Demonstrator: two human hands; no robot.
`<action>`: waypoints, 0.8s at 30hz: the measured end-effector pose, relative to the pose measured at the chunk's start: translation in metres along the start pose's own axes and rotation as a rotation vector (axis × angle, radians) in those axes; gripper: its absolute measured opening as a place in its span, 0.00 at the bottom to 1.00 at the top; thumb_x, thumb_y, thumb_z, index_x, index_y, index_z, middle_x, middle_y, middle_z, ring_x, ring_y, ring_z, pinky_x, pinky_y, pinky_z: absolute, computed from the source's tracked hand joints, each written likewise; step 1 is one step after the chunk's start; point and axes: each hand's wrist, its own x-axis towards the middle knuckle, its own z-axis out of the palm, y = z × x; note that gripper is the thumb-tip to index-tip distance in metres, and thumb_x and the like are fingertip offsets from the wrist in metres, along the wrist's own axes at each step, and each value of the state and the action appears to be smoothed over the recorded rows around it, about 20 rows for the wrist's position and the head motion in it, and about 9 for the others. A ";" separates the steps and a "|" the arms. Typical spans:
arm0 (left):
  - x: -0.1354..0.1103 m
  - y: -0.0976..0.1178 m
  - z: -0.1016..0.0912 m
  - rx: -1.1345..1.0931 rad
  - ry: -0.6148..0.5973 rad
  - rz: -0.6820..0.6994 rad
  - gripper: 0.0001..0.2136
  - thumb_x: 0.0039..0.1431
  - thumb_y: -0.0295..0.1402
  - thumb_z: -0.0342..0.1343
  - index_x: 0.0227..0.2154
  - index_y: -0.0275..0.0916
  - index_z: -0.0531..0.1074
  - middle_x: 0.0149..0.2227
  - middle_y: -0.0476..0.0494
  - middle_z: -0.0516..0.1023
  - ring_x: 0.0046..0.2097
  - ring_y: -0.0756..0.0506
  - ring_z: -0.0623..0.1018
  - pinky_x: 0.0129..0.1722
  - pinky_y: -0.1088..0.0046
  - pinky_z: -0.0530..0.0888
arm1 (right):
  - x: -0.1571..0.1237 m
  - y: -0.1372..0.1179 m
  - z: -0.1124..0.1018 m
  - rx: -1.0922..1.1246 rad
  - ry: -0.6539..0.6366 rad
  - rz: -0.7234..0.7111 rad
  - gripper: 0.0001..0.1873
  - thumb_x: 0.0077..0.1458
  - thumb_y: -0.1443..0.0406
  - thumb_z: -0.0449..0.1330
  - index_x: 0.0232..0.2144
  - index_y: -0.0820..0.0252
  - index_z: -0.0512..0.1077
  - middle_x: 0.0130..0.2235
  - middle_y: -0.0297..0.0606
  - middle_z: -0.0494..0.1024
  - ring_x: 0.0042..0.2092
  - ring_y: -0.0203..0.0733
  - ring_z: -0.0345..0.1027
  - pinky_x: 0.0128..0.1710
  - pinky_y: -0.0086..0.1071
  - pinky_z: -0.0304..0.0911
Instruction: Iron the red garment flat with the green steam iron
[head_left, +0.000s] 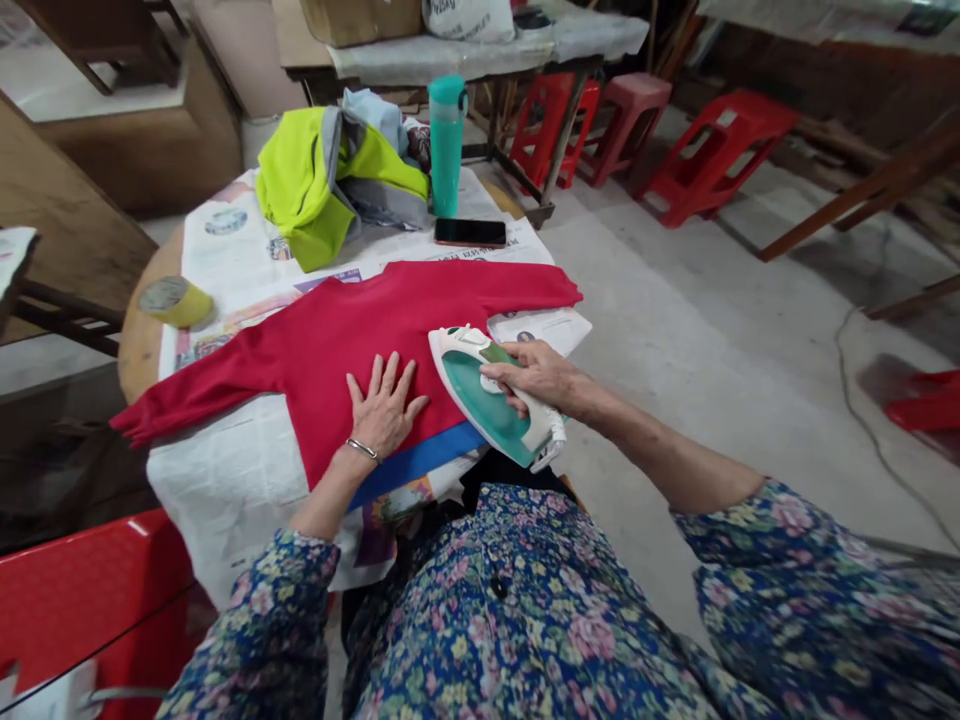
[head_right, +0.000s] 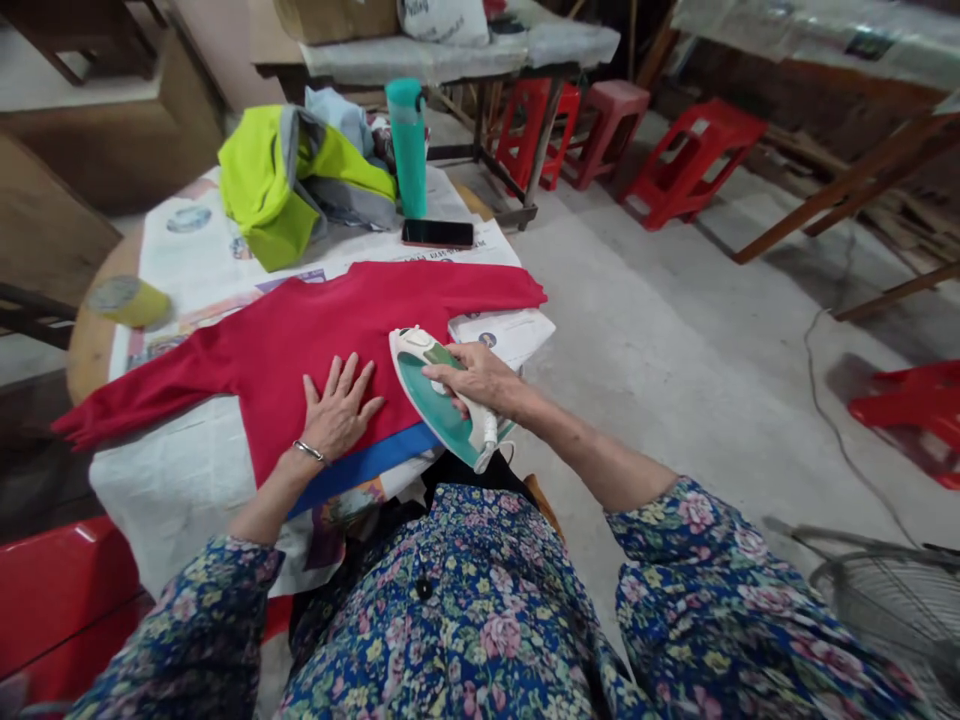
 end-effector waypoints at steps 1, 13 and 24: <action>-0.002 0.001 0.005 0.007 0.020 0.021 0.30 0.76 0.47 0.48 0.76 0.48 0.63 0.79 0.36 0.59 0.80 0.27 0.55 0.75 0.26 0.49 | -0.001 0.002 -0.005 -0.006 0.022 -0.003 0.14 0.68 0.67 0.64 0.29 0.57 0.67 0.22 0.25 0.67 0.16 0.28 0.59 0.14 0.24 0.61; 0.021 -0.008 -0.010 -0.082 0.118 0.040 0.19 0.76 0.39 0.49 0.62 0.52 0.79 0.70 0.41 0.75 0.70 0.33 0.72 0.69 0.43 0.70 | -0.023 0.013 -0.022 -0.075 0.179 -0.062 0.18 0.68 0.61 0.64 0.27 0.55 0.63 0.21 0.27 0.68 0.17 0.30 0.60 0.17 0.25 0.61; 0.092 -0.023 -0.006 -0.101 0.010 0.261 0.27 0.75 0.33 0.41 0.70 0.52 0.73 0.74 0.46 0.70 0.77 0.40 0.65 0.74 0.50 0.60 | -0.030 0.018 0.009 -0.041 -0.143 -0.046 0.15 0.66 0.61 0.63 0.29 0.56 0.65 0.20 0.24 0.66 0.16 0.29 0.59 0.17 0.23 0.59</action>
